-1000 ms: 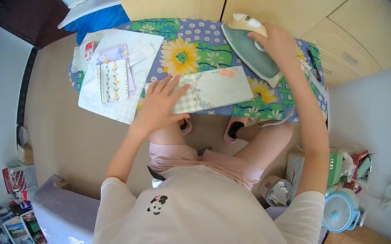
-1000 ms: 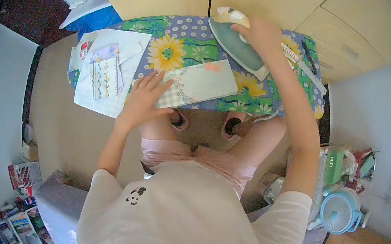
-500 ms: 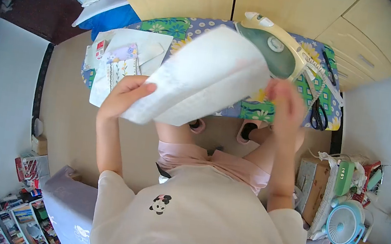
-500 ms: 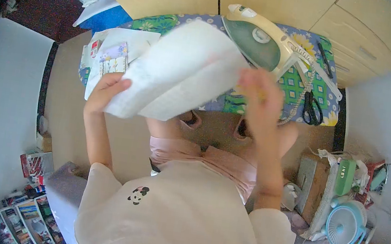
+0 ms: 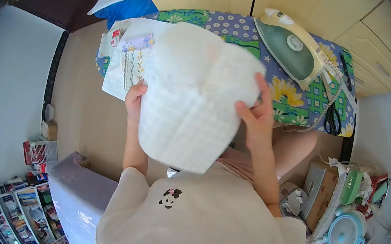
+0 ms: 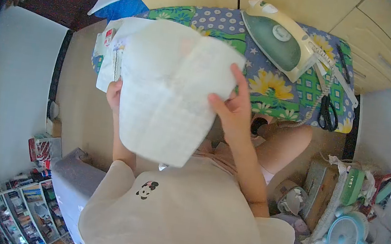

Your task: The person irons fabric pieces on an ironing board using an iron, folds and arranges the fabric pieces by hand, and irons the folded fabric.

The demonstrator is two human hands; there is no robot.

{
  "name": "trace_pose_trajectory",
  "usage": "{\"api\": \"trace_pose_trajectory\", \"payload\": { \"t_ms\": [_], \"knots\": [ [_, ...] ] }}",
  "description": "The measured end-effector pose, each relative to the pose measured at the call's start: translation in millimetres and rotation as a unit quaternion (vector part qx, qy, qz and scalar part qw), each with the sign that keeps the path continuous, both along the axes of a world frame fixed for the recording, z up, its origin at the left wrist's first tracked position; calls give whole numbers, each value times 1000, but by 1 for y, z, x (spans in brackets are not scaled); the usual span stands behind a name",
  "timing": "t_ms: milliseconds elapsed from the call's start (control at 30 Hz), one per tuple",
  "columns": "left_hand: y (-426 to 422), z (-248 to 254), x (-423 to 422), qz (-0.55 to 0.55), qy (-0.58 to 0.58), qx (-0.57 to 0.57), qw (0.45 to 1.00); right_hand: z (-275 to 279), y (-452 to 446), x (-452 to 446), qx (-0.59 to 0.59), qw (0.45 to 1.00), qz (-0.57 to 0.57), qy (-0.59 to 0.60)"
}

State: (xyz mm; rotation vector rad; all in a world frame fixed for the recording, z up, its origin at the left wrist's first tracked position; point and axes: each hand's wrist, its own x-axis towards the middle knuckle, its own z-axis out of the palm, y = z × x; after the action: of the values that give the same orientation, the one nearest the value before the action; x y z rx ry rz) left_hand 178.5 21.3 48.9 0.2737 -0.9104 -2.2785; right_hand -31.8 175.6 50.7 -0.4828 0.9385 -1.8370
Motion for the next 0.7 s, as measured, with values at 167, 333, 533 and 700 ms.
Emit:
{"api": "trace_pose_trajectory", "payload": {
  "t_ms": [167,333,533,700],
  "knots": [
    [3,-12,23,2,-93,-17,996,-1,2,-22,-57,972,-29,228],
    [-1,-22,19,-70,-147,14,987,-1,-3,-33,-49,950,38,307],
    [11,-12,5,-15,-170,5,985,-12,-8,-43,32,891,-45,450],
    [29,24,-3,81,-287,-28,954,-11,-8,-35,70,825,-99,553]
  ]
}}
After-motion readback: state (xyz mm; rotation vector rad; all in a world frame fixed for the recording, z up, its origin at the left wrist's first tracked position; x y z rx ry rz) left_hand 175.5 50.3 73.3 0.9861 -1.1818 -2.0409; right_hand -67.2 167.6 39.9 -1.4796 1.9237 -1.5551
